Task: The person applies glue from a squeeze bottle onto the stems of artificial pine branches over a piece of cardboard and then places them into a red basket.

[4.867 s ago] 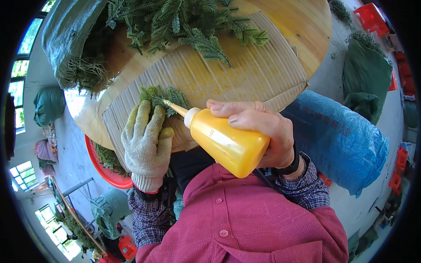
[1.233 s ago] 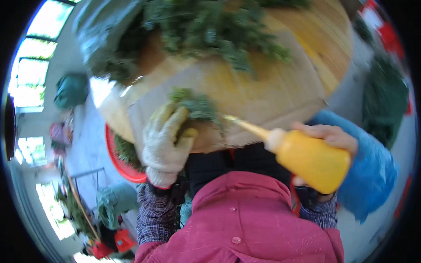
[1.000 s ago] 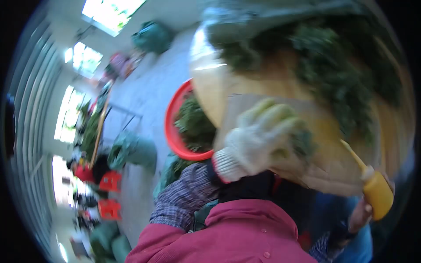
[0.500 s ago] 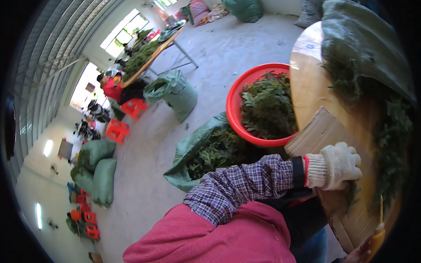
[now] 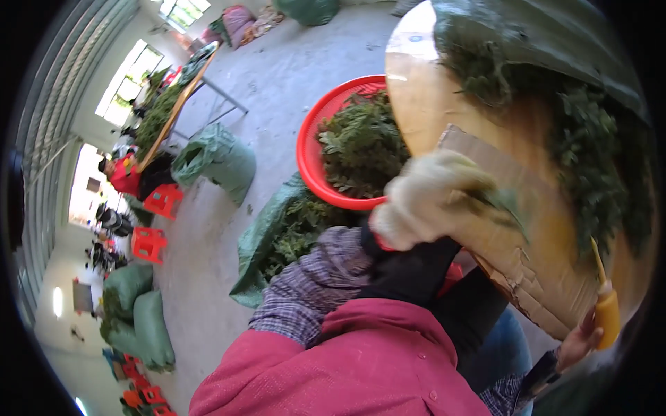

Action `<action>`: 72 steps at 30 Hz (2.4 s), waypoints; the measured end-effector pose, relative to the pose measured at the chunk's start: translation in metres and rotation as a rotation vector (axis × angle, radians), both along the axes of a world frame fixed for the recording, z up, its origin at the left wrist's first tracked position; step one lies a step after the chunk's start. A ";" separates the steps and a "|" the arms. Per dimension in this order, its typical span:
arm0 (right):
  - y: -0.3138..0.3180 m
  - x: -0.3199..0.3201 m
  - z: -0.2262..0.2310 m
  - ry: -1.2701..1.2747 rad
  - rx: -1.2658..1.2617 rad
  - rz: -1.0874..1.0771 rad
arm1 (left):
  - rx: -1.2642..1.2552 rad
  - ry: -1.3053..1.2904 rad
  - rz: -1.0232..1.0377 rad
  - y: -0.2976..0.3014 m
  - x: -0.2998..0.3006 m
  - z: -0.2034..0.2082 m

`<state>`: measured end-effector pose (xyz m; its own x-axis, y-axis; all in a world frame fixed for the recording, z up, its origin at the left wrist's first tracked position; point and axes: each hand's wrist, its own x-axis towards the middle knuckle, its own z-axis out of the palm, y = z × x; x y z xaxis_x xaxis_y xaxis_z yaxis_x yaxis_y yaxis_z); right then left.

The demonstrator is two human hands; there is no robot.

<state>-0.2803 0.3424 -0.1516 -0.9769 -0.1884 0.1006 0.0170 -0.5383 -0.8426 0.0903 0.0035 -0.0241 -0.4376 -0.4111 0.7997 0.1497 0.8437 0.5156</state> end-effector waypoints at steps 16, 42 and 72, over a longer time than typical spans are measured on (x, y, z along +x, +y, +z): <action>0.015 -0.005 -0.007 0.229 -0.009 0.177 | 0.716 -0.367 0.918 -0.158 0.166 -0.137; 0.027 0.026 -0.004 0.270 0.035 0.066 | 0.417 -1.063 0.752 -0.250 0.143 -0.131; -0.048 0.094 0.061 0.073 -0.249 0.160 | 0.044 -0.802 -0.133 -0.082 -0.207 0.066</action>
